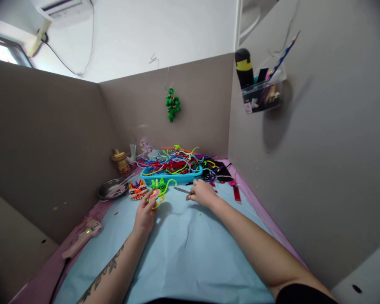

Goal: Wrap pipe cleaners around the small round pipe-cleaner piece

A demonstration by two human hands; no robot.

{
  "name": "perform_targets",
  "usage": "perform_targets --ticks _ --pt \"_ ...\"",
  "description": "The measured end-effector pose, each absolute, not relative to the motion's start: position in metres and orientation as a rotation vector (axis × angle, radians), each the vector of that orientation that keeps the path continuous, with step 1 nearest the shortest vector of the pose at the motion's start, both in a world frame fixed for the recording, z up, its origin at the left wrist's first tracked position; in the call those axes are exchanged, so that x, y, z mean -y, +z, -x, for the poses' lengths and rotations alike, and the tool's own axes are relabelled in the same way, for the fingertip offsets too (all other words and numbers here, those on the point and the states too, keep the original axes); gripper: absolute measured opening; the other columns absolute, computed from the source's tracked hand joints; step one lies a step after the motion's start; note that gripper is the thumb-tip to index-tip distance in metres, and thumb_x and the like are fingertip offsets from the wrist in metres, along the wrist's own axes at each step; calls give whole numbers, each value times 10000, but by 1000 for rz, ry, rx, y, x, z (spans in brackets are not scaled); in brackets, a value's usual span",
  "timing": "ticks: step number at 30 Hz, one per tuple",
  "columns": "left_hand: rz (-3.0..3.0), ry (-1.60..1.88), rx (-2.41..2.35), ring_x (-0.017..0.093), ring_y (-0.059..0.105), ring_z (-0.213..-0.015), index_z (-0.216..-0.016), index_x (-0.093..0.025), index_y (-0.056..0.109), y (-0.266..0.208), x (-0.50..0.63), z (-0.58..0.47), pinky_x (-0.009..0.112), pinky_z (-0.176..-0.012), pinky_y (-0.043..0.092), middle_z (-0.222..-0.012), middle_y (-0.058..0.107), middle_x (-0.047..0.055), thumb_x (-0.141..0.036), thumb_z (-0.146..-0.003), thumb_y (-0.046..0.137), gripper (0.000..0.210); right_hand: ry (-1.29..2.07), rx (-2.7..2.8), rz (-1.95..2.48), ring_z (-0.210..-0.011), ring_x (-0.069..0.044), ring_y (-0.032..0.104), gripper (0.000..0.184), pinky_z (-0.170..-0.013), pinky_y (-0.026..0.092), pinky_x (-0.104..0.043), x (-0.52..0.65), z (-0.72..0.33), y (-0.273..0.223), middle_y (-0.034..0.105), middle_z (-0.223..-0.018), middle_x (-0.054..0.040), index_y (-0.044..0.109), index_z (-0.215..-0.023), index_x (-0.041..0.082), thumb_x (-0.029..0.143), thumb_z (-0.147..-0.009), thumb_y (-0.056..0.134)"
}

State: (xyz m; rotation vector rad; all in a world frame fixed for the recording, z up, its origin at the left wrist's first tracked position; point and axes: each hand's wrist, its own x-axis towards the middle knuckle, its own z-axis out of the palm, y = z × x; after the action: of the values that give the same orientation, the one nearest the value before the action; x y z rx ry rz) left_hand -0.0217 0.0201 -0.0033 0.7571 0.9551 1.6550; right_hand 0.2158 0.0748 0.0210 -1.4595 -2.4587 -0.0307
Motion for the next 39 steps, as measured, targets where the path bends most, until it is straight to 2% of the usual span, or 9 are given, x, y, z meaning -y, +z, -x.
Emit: perform_targets --ticks 4,8,14,20,23,25,26,30,39 --pt "-746 1662 -952 64 493 -547 -997 -184 615 -4 -20 22 191 -533 361 -706 583 -19 -272 -546 767 483 56 2426 1469 -913 -235 453 453 -688 352 -290 -67 -213 25 500 -912 -77 653 -707 202 642 -604 609" --pt "-732 1671 -944 71 506 -557 -996 -176 609 -3 -20 22 191 -533 367 -705 584 -13 -271 -541 770 492 120 2391 1513 -960 -266 435 638 -755 369 -334 -62 -210 25 452 -1005 -84 571 -903 202 665 -474 666" --pt "-642 1725 -889 61 521 -559 -1005 -200 591 1 -19 24 182 -556 376 -668 580 -37 -255 -537 775 506 121 2410 1486 -1001 -283 411 591 -798 368 -369 -64 -211 18 438 -1023 -88 543 -867 202 651 -500 658" --pt "-541 1750 -843 42 532 -566 -982 -229 601 7 -17 26 162 -535 369 -781 632 -34 -223 -542 775 473 233 2314 1471 -1001 -262 408 519 -821 358 -357 -68 -212 15 437 -1009 -82 553 -810 187 595 -517 681" --pt "-523 1745 -817 45 545 -582 -973 -249 604 6 -17 28 158 -514 372 -822 645 -34 -223 -565 765 439 718 2137 1333 -869 -198 442 513 -736 377 -306 -64 -199 14 443 -875 -53 542 -728 174 669 -598 573" --pt "-519 1744 -773 52 560 -610 -968 -262 605 5 -19 31 158 -512 385 -865 650 -34 -217 -586 754 412 1298 1900 1109 -710 -145 429 631 -587 356 -250 -56 -186 12 423 -768 -27 530 -759 173 768 -676 339" --pt "-519 1744 -742 54 566 -623 -964 -268 606 5 -19 32 157 -515 393 -891 650 -34 -209 -596 747 399 1567 1742 965 -649 -128 405 722 -522 319 -228 -50 -179 12 412 -739 -18 520 -784 173 823 -648 236" --pt "-519 1726 -629 50 565 -632 -936 -286 608 4 -21 39 154 -528 414 -898 642 -44 -181 -637 715 334 2230 1442 400 -625 -105 389 845 -493 276 -202 -24 -155 9 413 -699 -9 532 -859 139 882 -513 323" --pt "-586 1645 -539 77 582 -707 -938 -311 611 1 -19 39 202 -611 454 -912 639 -38 -172 -655 707 329 2596 1085 -51 -709 -148 416 948 -542 270 -243 -4 -149 15 449 -798 -50 522 -901 111 911 -443 301"
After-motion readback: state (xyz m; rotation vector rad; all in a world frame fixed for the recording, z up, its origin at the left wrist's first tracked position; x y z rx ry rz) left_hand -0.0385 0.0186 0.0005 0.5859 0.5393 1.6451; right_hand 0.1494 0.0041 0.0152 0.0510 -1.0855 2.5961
